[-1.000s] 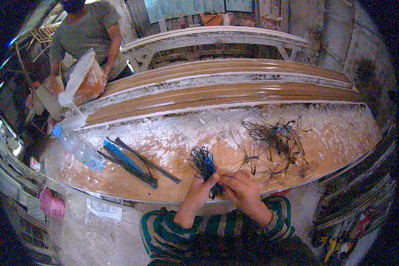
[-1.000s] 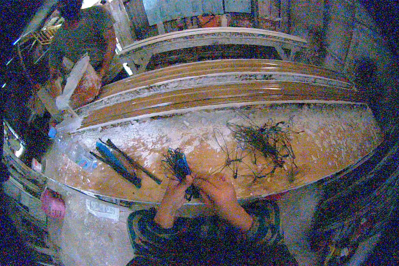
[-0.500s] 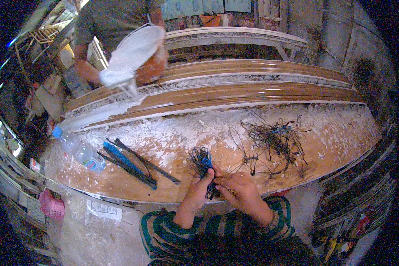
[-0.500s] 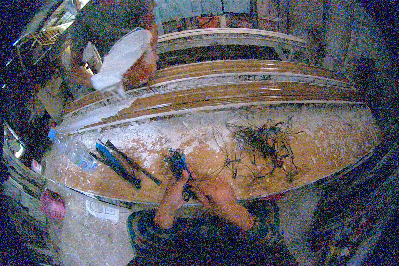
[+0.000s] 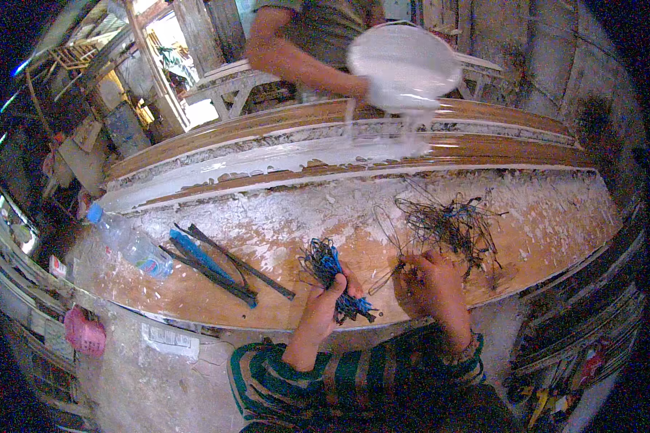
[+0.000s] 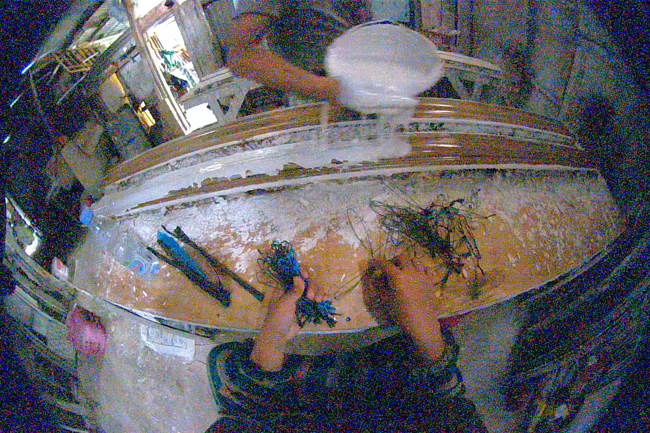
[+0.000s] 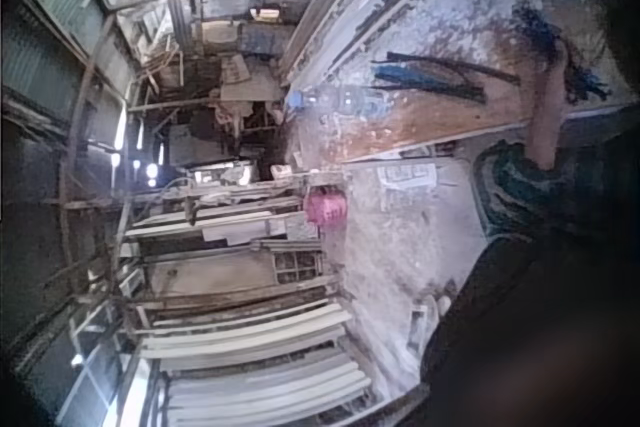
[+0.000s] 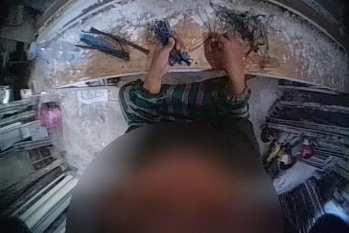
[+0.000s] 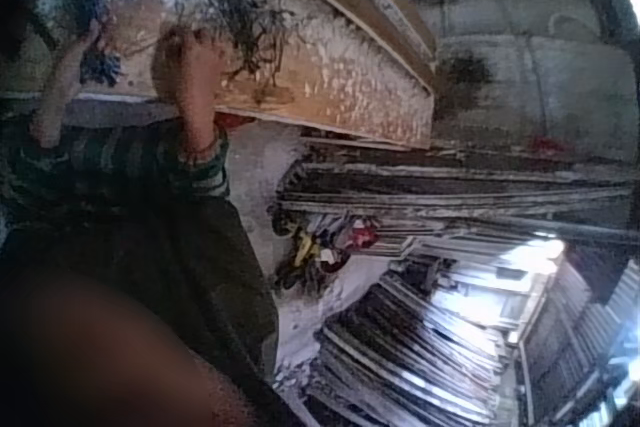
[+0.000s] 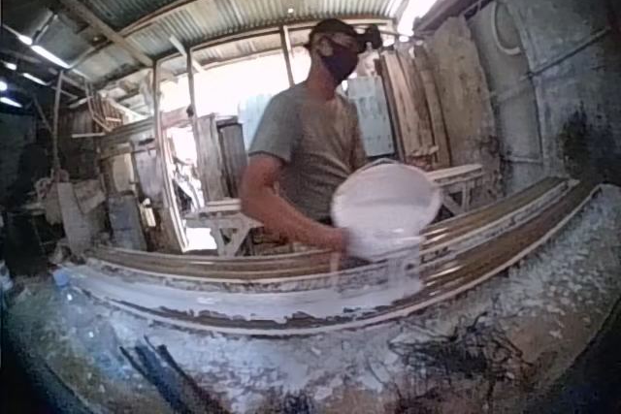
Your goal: The person sorts a bundle of blue zip ties and black wires on a workbench, separating them into piles. The person then picks up a black plastic strip and manipulates it with both hands. Another person is visible in the background working on a long white object.
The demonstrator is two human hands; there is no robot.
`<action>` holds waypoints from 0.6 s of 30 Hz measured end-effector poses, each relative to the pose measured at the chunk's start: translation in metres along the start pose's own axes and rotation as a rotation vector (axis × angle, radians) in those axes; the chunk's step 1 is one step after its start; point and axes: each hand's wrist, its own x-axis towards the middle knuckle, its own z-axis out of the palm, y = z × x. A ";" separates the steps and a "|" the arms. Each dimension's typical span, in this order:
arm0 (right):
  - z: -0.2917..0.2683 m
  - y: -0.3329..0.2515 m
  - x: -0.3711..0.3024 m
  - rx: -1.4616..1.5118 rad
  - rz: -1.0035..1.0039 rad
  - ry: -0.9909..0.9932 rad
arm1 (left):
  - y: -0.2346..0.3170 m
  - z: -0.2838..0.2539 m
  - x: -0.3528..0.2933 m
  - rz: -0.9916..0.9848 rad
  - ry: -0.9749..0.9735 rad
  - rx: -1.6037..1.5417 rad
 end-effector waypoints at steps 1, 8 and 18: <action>0.000 0.000 0.000 -0.008 0.005 0.003 | 0.000 0.000 0.000 0.000 -0.001 -0.011; -0.004 0.001 0.000 -0.078 0.072 0.004 | 0.000 -0.001 0.002 0.011 -0.041 -0.055; 0.002 0.001 0.000 -0.171 -0.097 0.213 | 0.000 -0.002 0.002 -0.009 0.023 -0.055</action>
